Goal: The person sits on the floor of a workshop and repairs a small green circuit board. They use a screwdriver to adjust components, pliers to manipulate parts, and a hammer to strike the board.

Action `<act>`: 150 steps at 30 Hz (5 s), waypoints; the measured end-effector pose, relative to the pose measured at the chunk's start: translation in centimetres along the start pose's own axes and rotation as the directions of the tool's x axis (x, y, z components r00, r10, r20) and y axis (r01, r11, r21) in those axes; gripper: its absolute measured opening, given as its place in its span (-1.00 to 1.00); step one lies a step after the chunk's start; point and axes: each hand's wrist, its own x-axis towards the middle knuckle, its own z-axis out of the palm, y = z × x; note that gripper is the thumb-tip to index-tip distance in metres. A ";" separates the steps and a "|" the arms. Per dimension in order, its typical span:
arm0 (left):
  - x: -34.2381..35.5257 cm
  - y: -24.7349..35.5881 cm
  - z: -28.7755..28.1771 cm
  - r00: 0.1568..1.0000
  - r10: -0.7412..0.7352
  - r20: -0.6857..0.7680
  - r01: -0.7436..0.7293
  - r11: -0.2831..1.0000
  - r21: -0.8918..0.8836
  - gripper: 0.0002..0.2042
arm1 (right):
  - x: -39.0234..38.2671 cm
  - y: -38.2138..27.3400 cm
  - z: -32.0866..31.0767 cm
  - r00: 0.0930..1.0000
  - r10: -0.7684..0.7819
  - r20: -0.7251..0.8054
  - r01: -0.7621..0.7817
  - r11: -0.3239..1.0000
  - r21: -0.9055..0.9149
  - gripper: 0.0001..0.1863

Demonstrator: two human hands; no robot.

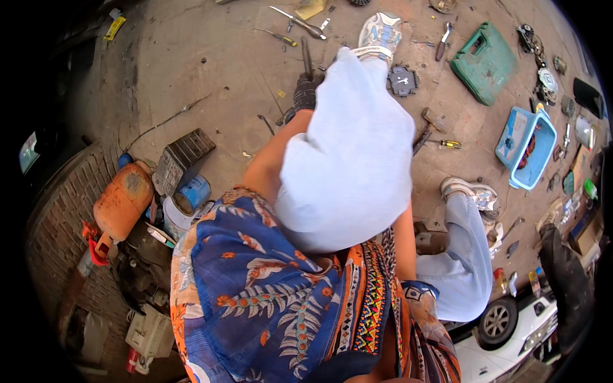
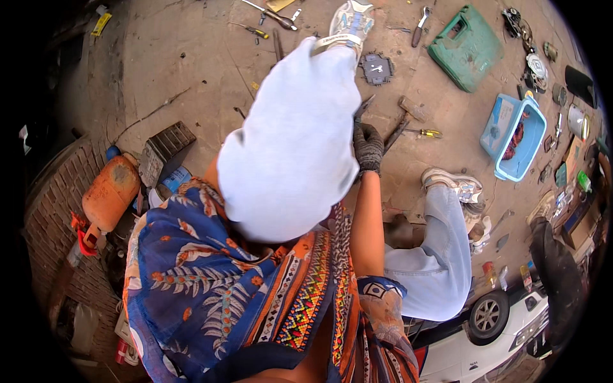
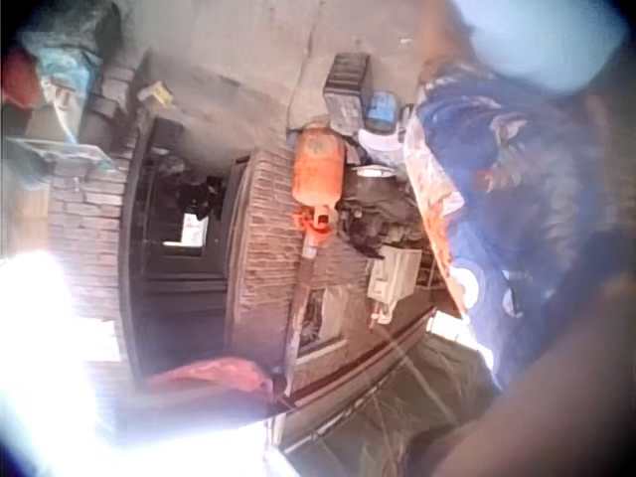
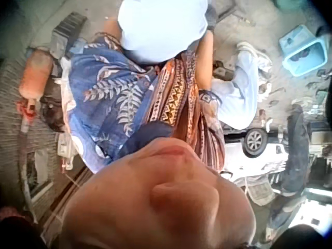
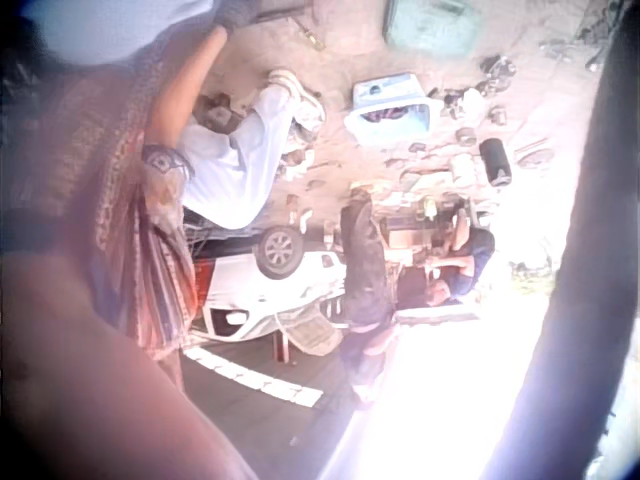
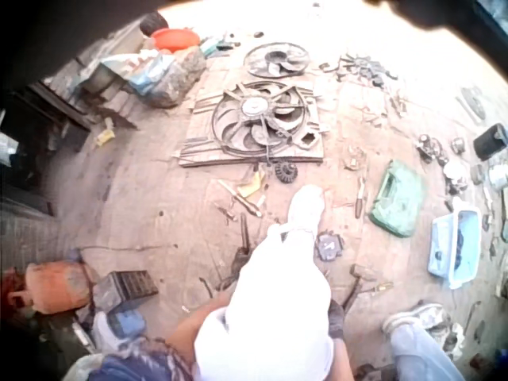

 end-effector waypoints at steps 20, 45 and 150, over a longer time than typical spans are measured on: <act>-2.9 -1.9 -11.0 0.959 0.198 -0.202 -0.253 0.919 -0.303 -0.62 | -15.1 -12.5 -10.3 0.515 -0.230 -0.825 0.366 0.930 -0.031 -0.72; -29.9 17.2 -28.6 0.722 0.606 -0.334 -0.536 0.183 -0.824 -0.43 | -35.5 -23.6 -1.7 0.720 -0.666 -0.193 0.677 0.614 0.406 -0.66; -17.6 20.2 -21.5 0.728 0.655 -0.204 -0.662 0.592 -0.459 -0.78 | -21.9 -29.0 -8.5 0.164 -0.755 0.634 0.565 -0.455 -0.688 -0.78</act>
